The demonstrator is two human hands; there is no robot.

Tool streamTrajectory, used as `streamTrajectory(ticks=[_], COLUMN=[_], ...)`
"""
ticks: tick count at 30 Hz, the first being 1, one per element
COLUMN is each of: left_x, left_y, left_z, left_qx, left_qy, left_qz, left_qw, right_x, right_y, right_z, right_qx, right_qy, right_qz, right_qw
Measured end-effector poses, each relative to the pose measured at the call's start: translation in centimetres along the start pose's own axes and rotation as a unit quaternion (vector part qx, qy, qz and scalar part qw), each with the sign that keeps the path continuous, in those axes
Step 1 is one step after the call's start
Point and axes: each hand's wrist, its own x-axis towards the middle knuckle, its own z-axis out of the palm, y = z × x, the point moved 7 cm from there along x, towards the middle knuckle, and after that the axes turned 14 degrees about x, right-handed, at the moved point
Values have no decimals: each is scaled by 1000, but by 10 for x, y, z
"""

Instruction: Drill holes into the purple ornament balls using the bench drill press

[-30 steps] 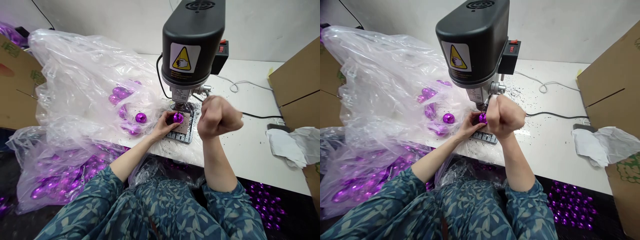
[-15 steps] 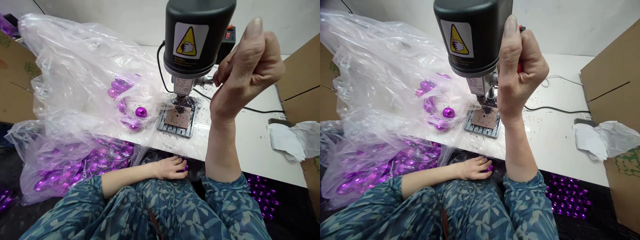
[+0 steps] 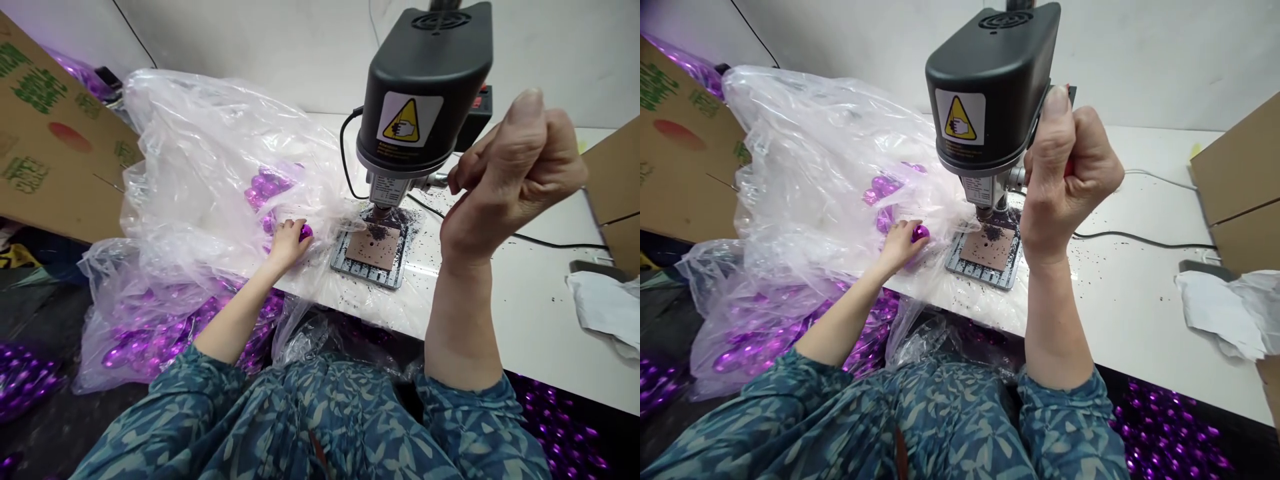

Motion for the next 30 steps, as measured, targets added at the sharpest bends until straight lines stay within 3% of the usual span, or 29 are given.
streamTrajectory(ticks=[2,5,7,10,12,14,21,25,30], left_x=[8,0,-10,-22,-25,-24,-5,2,4], left_y=[-1,14,28,54,69,78,93,95,99], left_z=[-4,-21,-23,-4,14,31,81,90,98], left_qx=[-24,-180,-332,-523,-584,-604,-551,-510,-510], left_qy=[-33,34,37,-56,-104,-124,-126,-119,-132], left_qz=[18,41,22,-45,-81,-92,-37,12,63], left_qw=[999,982,942,849,801,782,824,852,848], right_x=[0,-1,-1,-1,-2,-3,-6,-7,-7], right_y=[-2,-4,-4,-3,-3,-4,-4,-9,-12], right_z=[2,1,1,0,0,-2,-3,-1,1], right_qx=[-11,-30,-46,-48,-31,-27,-45,-36,-32], right_qy=[-1,4,-3,-22,-26,-26,-40,-44,-50], right_qz=[1,-1,-1,-1,-9,-16,4,-4,-11], right_qw=[1000,1000,999,999,999,999,998,998,998])
